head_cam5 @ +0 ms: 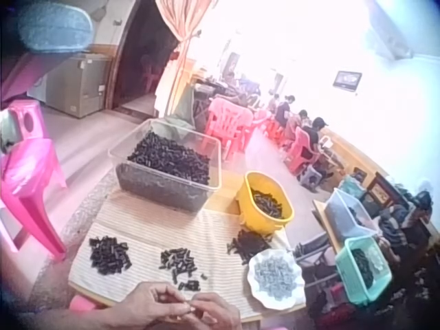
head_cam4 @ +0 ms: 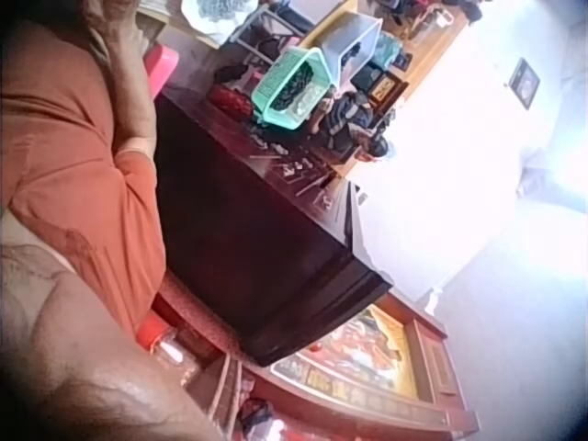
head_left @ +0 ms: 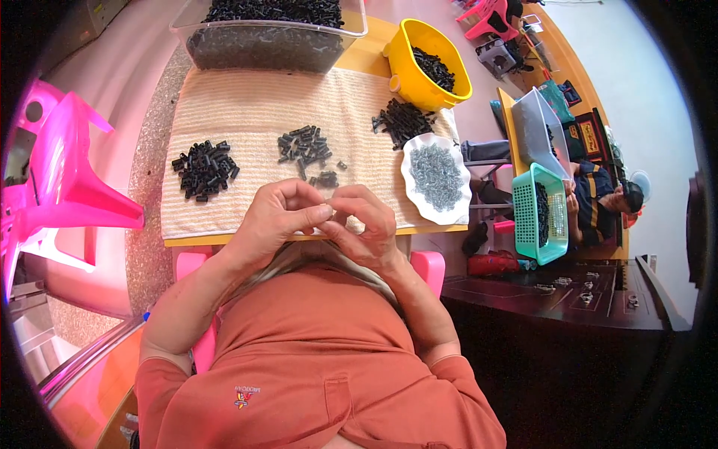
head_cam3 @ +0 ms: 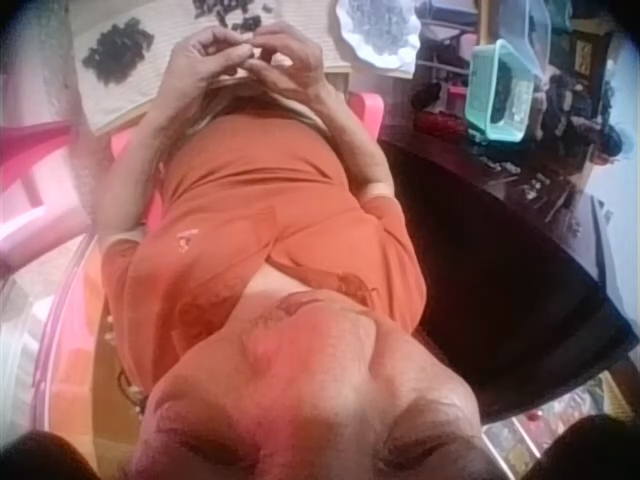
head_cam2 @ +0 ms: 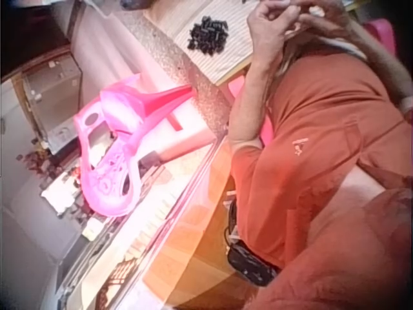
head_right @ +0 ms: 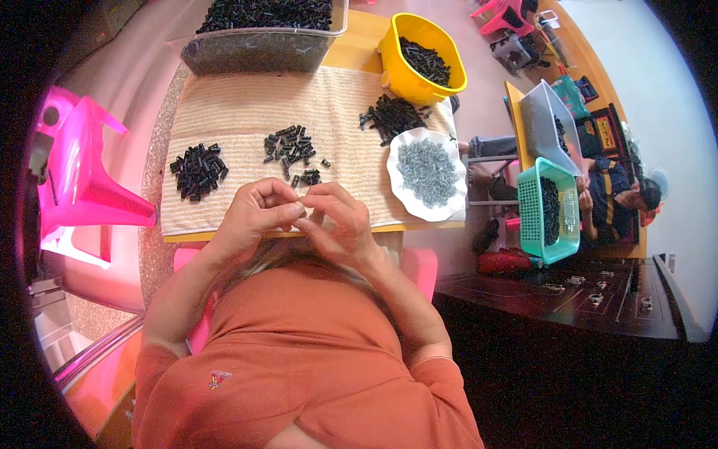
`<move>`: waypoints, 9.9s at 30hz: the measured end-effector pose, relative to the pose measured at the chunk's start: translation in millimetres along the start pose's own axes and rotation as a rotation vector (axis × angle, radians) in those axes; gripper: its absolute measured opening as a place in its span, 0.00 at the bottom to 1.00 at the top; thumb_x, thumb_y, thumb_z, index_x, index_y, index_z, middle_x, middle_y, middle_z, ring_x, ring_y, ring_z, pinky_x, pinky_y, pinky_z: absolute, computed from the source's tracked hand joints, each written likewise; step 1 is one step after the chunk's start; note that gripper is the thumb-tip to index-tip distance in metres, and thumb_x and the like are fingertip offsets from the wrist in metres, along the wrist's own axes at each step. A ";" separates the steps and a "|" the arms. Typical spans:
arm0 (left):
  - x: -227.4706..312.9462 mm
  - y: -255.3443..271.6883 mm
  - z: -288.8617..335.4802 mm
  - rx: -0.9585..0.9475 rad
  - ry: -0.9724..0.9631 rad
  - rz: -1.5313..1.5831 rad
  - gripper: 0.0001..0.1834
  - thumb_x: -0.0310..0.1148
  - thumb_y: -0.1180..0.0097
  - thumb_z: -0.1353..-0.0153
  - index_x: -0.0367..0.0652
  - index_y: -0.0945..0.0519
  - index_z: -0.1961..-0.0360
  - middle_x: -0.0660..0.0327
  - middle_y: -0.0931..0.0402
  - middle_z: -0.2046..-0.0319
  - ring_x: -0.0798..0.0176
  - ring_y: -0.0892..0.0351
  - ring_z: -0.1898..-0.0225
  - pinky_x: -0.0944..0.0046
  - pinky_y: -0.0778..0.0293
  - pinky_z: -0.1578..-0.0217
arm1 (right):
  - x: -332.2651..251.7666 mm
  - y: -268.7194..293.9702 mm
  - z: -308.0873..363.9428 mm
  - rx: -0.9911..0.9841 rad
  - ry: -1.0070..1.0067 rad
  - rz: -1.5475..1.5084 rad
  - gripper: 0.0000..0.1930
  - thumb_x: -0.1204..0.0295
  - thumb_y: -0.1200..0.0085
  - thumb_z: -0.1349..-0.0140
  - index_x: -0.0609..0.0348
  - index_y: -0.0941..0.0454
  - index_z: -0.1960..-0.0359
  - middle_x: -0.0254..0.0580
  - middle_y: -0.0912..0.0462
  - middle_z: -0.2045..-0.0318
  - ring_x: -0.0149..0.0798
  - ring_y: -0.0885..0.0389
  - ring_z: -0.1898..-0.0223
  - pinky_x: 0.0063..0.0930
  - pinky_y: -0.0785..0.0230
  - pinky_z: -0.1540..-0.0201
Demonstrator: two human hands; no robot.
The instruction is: The person assembles small plastic components by inserting metal pins into black plastic connectors by hand.
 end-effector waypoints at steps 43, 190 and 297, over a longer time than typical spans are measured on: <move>-3.4 0.4 0.8 0.015 0.102 0.212 0.15 0.26 0.33 0.44 0.42 0.24 0.57 0.64 0.20 0.65 0.73 0.21 0.65 0.72 0.24 0.64 | -11.8 8.0 -4.4 -0.049 0.014 0.021 0.16 0.83 0.34 0.50 0.63 0.20 0.58 0.45 0.19 0.62 0.34 0.20 0.73 0.24 0.27 0.71; -16.2 -0.2 -2.6 0.032 -0.066 -0.045 0.09 0.24 0.33 0.44 0.37 0.21 0.64 0.64 0.21 0.68 0.73 0.22 0.66 0.72 0.24 0.65 | 48.2 6.3 15.3 -0.126 -0.661 -0.719 0.08 0.82 0.37 0.43 0.67 0.20 0.62 0.38 0.18 0.63 0.27 0.21 0.61 0.20 0.26 0.56; 17.9 23.8 -1.3 0.386 -0.260 0.144 0.06 0.29 0.38 0.39 0.39 0.22 0.64 0.65 0.20 0.71 0.75 0.25 0.72 0.74 0.29 0.68 | 42.3 8.4 -48.5 -0.535 -0.260 0.564 0.11 0.69 0.39 0.44 0.59 0.18 0.61 0.44 0.19 0.64 0.48 0.19 0.61 0.38 0.29 0.57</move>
Point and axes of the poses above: each hand's wrist, its own z-axis away from the middle knuckle, its own y-axis out of the back of the hand, x = y × z, the point moved 4 cm from there along -z, towards the middle knuckle
